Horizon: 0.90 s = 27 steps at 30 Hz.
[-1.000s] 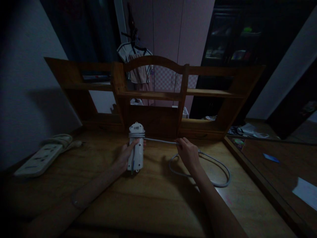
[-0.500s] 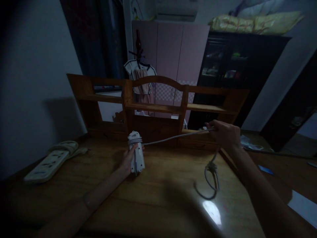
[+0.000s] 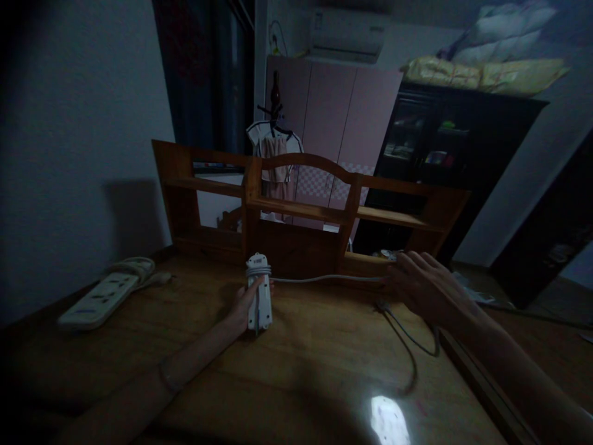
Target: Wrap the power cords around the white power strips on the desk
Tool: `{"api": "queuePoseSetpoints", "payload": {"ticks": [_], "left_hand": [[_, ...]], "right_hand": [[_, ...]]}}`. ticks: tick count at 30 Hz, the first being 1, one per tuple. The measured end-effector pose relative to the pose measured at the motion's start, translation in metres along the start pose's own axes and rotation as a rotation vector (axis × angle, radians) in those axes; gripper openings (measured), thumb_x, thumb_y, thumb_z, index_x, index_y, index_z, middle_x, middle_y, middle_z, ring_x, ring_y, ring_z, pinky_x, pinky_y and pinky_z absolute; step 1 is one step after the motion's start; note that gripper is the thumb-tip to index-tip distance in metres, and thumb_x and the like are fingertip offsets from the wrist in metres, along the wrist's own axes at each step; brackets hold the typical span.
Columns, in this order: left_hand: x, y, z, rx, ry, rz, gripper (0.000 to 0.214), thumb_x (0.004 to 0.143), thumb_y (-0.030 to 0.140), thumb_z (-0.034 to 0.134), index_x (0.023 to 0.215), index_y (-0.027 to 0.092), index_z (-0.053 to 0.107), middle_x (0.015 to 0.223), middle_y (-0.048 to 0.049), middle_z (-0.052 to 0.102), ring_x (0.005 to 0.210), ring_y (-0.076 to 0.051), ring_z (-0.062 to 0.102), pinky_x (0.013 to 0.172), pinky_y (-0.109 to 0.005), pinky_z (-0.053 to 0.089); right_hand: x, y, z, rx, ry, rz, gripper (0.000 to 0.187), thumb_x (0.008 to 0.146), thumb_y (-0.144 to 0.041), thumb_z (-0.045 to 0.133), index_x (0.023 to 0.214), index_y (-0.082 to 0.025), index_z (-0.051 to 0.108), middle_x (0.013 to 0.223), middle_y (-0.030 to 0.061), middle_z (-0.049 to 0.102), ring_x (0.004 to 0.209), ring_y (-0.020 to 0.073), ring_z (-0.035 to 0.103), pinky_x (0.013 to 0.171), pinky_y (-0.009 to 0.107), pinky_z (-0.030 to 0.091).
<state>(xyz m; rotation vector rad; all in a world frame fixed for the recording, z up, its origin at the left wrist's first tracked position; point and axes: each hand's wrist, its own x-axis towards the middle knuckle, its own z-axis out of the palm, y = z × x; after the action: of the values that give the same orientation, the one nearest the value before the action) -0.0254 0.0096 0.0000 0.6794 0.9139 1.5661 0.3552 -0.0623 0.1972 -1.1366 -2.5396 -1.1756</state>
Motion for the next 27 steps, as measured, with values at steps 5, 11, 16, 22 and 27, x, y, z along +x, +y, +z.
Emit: {"api": "queuePoseSetpoints", "payload": {"ticks": [5,11,16,22,27], "left_hand": [[0.002,-0.004,-0.002,-0.014,0.01,-0.019,0.041,0.067,0.042,0.074,0.094,0.011,0.066,0.086,-0.0111,0.072,0.067,-0.018,0.069,0.057,-0.025,0.053],[-0.004,-0.005,0.003,0.011,-0.067,-0.069,0.037,0.069,0.042,0.073,0.091,0.012,0.068,0.087,-0.0107,0.072,0.067,-0.016,0.068,0.057,-0.022,0.051],[-0.015,-0.002,0.01,0.048,-0.198,-0.153,0.04,0.07,0.046,0.069,0.088,0.01,0.07,0.086,-0.014,0.072,0.065,-0.019,0.068,0.054,-0.024,0.051],[-0.027,0.001,0.019,0.075,-0.304,-0.15,0.04,0.069,0.042,0.072,0.096,0.012,0.067,0.093,-0.0143,0.071,0.072,-0.021,0.069,0.062,-0.027,0.054],[-0.03,0.003,0.023,0.129,-0.402,-0.079,0.042,0.07,0.04,0.072,0.1,0.012,0.064,0.093,-0.0151,0.071,0.074,-0.022,0.069,0.064,-0.028,0.055]], "right_hand": [[-0.03,-0.012,0.048,0.098,-0.058,0.048,0.024,0.09,-0.037,0.046,0.087,-0.022,0.064,0.091,0.0106,0.056,0.084,0.0233,0.051,0.078,0.039,0.039],[-0.026,-0.029,0.095,-0.051,0.055,0.353,0.046,0.082,-0.01,0.044,0.126,-0.017,0.052,0.126,0.018,0.049,0.12,0.033,0.04,0.097,0.053,0.032],[0.028,-0.112,0.101,0.134,0.114,0.346,0.061,0.087,-0.017,0.044,0.145,-0.018,0.025,0.145,0.0146,0.033,0.133,0.0299,0.028,0.106,0.052,0.026],[0.073,-0.185,0.116,0.425,0.139,0.201,0.047,0.093,-0.027,0.044,0.139,-0.019,0.035,0.126,0.0132,0.053,0.117,0.025,0.048,0.103,0.047,0.032],[0.065,-0.195,0.13,0.611,0.005,0.223,0.022,0.096,-0.021,0.038,0.109,-0.019,0.055,0.093,0.0072,0.064,0.082,0.0184,0.061,0.068,0.028,0.044]]}}
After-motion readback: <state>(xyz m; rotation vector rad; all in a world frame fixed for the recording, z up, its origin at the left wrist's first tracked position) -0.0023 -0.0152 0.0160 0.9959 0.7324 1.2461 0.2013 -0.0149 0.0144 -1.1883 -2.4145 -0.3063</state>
